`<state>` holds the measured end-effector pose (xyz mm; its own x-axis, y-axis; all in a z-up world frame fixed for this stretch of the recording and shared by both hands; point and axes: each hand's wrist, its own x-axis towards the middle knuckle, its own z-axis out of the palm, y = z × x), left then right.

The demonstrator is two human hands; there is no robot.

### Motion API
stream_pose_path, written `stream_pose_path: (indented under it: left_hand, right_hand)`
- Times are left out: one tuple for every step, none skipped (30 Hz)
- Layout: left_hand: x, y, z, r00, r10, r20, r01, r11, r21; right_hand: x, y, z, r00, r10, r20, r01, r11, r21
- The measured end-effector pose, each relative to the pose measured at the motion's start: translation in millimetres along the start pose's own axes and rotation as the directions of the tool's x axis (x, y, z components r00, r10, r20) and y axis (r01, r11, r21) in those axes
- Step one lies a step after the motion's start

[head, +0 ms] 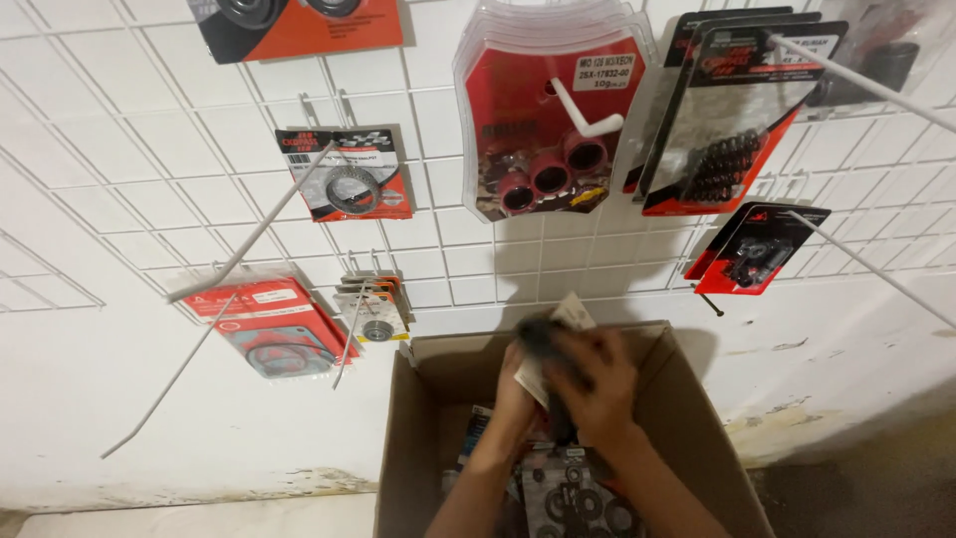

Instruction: Wiping down the packaging of automotive parts and organizing them for storage.

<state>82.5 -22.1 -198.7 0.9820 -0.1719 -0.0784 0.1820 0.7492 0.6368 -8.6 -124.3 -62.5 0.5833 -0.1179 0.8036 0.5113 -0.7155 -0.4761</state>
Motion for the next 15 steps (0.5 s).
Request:
stream_pose_path:
  left_hand:
    - [-16.7, 32.5, 35.5, 1.000, -0.001, 0.000, 0.001, 1.000, 0.002]
    - [-41.1, 62.7, 73.6, 0.982, 0.025, 0.188, -0.043, 0.995, 0.090]
    - [-74.9, 91.5, 110.7, 0.928, 0.033, 0.372, -0.101, 0.981, 0.167]
    - [-68.7, 82.8, 103.5, 0.928, 0.034, 0.372, -0.103, 0.981, 0.167]
    - [-62.2, 73.9, 96.3, 0.934, 0.052, 0.354, -0.110, 0.983, 0.145]
    - [-57.0, 64.6, 87.9, 0.940, 0.067, 0.334, -0.115, 0.985, 0.127]
    - [-51.0, 58.2, 77.9, 0.941, 0.064, 0.332, -0.113, 0.985, 0.128]
    - [-45.0, 52.5, 67.5, 0.949, 0.086, 0.302, -0.121, 0.987, 0.101]
    - [-38.9, 47.0, 57.0, 0.957, 0.106, 0.271, -0.131, 0.989, 0.074]
    - [-33.3, 39.3, 48.2, 0.957, 0.101, 0.272, -0.127, 0.989, 0.080]
    - [-27.8, 32.0, 39.1, 0.963, 0.118, 0.241, -0.135, 0.989, 0.056]
    - [-21.1, 23.7, 31.5, 0.968, 0.138, 0.211, -0.147, 0.989, 0.027]
    - [-30.2, 32.6, 44.4, 0.968, 0.136, 0.213, -0.146, 0.989, 0.027]
    - [-37.8, 41.3, 58.9, 0.993, 0.000, 0.116, 0.003, 1.000, -0.029]
    - [-45.4, 50.1, 73.1, 0.989, -0.145, 0.029, 0.147, 0.984, -0.099]
  right_hand:
    - [9.1, -6.0, -5.3, 1.000, 0.002, -0.001, -0.002, 1.000, 0.000]
    - [19.3, -11.3, -11.2, 0.996, 0.081, -0.042, -0.080, 0.997, 0.004]
    - [29.5, -16.7, -17.1, 0.984, 0.159, -0.083, -0.158, 0.987, 0.011]
    - [18.5, -16.8, -12.2, 0.984, 0.157, -0.083, -0.157, 0.988, 0.011]
    - [7.4, -16.6, -7.2, 0.995, 0.093, -0.042, -0.094, 0.995, -0.028]
    - [-5.4, -16.9, -2.1, 0.999, 0.034, 0.001, -0.034, 0.997, -0.064]
    - [-6.4, -21.1, -4.6, 0.999, 0.037, 0.002, -0.037, 0.997, -0.063]
    - [-7.5, -25.5, -6.4, 0.994, -0.081, 0.071, 0.086, 0.994, -0.064]
    - [-8.3, -30.1, -8.2, 0.970, -0.198, 0.140, 0.207, 0.977, -0.056]
    - [-3.9, -15.0, -6.1, 0.972, -0.192, 0.137, 0.201, 0.978, -0.057]
    - [0.5, -0.3, -3.8, 0.993, -0.115, 0.020, 0.116, 0.988, -0.102]
    - [6.2, 15.7, -2.4, 0.994, -0.045, -0.098, 0.032, 0.990, -0.140]
    - [8.8, 11.9, -5.5, 0.994, -0.045, -0.099, 0.031, 0.989, -0.142]
    - [13.7, 9.1, -8.9, 0.991, -0.024, -0.131, 0.007, 0.991, -0.134]
    - [18.6, 6.4, -12.1, 0.987, -0.004, -0.162, -0.017, 0.992, -0.125]
